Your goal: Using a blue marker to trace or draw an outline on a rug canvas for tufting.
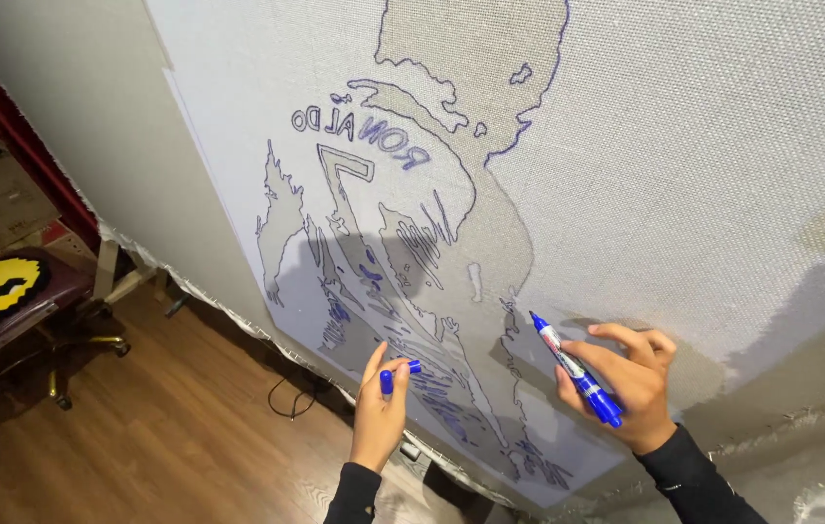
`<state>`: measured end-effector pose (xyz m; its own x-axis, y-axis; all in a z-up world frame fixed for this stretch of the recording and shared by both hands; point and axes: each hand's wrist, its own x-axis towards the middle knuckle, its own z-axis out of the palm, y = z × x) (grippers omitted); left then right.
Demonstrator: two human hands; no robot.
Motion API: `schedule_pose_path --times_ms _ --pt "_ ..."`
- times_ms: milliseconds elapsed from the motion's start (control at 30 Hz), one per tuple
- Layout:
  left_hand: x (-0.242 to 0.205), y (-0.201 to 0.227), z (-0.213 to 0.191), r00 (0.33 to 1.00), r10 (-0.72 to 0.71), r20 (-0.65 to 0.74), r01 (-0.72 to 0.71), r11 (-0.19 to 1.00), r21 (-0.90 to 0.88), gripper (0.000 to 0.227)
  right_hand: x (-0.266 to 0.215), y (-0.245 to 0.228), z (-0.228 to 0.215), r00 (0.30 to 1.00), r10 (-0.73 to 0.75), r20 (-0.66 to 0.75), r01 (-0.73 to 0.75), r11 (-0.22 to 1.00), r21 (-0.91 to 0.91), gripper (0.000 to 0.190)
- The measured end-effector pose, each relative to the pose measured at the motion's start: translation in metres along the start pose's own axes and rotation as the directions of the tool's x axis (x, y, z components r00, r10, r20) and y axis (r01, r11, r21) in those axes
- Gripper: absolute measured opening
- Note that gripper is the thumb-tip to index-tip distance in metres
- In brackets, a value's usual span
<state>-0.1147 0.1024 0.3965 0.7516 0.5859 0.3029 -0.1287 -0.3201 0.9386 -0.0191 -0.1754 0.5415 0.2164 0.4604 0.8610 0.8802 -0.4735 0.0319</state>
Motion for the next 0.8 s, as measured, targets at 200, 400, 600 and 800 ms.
schedule_pose_path --times_ms 200,400,600,800 --pt "0.03 0.062 -0.008 0.985 -0.1 0.139 0.102 0.995 -0.004 0.038 0.021 -0.001 0.016 0.993 -0.118 0.033 0.119 0.993 -0.03 0.027" --pt "0.048 0.059 -0.007 0.981 0.067 0.181 -0.059 0.997 -0.051 0.034 0.04 -0.003 0.04 0.979 -0.204 0.024 0.205 0.976 -0.073 0.028" --pt "0.064 0.061 -0.007 0.973 0.096 0.208 -0.078 0.992 -0.095 0.032 0.049 -0.004 0.055 0.977 -0.211 0.007 0.211 0.97 -0.125 0.024" --pt "0.077 0.057 -0.014 0.967 0.111 0.228 -0.088 0.99 -0.109 0.032 0.048 -0.009 0.05 0.989 -0.144 0.045 0.147 0.987 -0.066 0.027"
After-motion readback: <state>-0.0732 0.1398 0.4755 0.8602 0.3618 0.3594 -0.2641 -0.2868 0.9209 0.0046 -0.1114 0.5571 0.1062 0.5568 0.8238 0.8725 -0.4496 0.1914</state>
